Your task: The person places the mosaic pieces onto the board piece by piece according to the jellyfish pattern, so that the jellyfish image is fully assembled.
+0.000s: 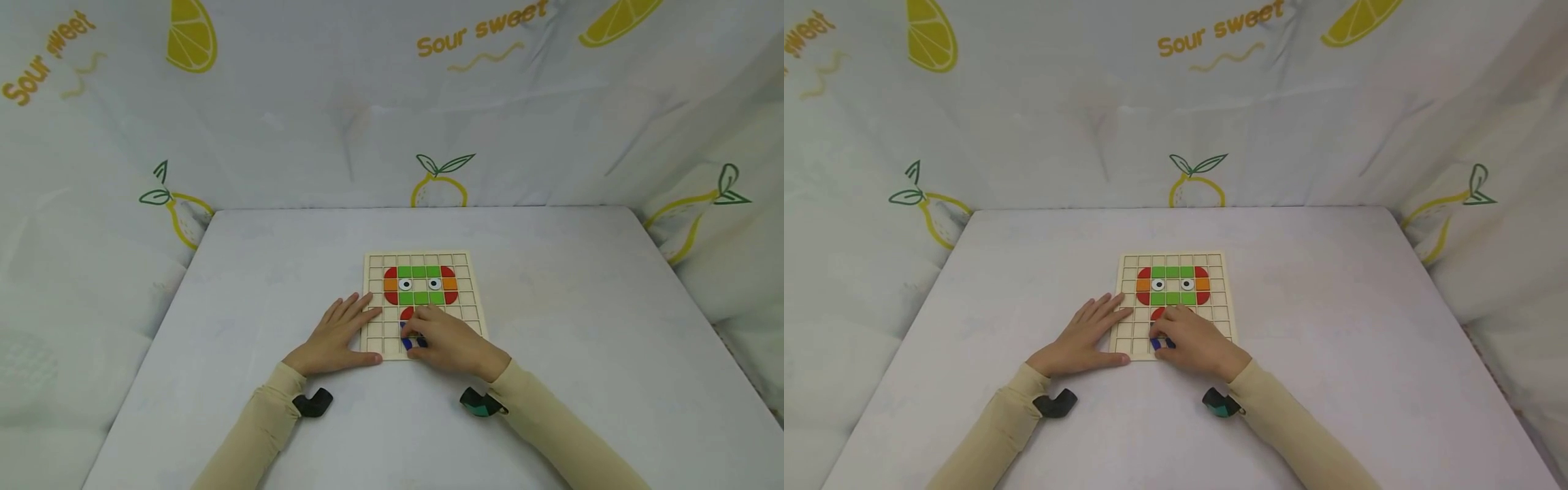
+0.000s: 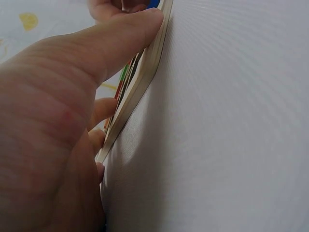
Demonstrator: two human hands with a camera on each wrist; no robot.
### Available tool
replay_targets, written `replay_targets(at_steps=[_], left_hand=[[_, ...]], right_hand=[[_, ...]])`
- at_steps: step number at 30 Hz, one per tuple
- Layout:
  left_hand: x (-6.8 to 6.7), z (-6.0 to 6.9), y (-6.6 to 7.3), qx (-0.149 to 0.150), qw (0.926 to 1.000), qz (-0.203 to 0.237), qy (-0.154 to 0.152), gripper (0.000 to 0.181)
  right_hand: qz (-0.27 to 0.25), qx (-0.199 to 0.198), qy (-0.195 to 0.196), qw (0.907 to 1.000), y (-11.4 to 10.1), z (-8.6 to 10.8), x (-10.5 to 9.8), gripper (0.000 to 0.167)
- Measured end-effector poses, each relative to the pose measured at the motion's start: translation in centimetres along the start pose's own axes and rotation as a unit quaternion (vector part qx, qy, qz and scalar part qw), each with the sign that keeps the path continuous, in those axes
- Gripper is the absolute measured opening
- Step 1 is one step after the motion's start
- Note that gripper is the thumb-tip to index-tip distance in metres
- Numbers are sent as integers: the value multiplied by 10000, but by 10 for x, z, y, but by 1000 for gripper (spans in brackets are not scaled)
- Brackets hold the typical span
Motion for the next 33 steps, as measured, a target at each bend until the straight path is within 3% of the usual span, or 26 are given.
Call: replay_targets(at_steps=[9, 16, 20, 22, 27, 30, 33], left_hand=[[2, 1, 3, 50, 10000, 35, 11, 92], [0, -2, 1, 35, 10000, 11, -65, 92], [0, -9, -12, 6, 9992, 359, -152, 90], [-2, -12, -23, -82, 9964, 807, -256, 88], [-20, -12, -47, -549, 9778, 1922, -624, 83], [-40, -15, -52, -820, 9740, 1988, -719, 78], [-67, -21, -51, -883, 9781, 1736, -734, 78]], right_hand=[[-75, 257, -110, 9996, 1, 5, -1, 28], [-1084, 465, -179, 9929, 4, 6, -23, 25], [-1361, 618, 2, 9888, 13, 8, -42, 27], [-1364, 694, 97, 9882, 20, 8, -52, 27], [-1392, 882, 88, 9863, 38, 9, -76, 26], [-1398, 1068, 77, 9844, 52, 12, -94, 26], [-1232, 1292, 93, 9839, 66, 16, -115, 28]])
Point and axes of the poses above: each hand's wrist, its own z-axis away from the middle knuckle, its own x-axis out of the palm, y = z × x, the point moved 9 cm from there along -z, towards the middle knuckle, and after that the axes turned 7 degrees about -z, right-handed, at the moved point
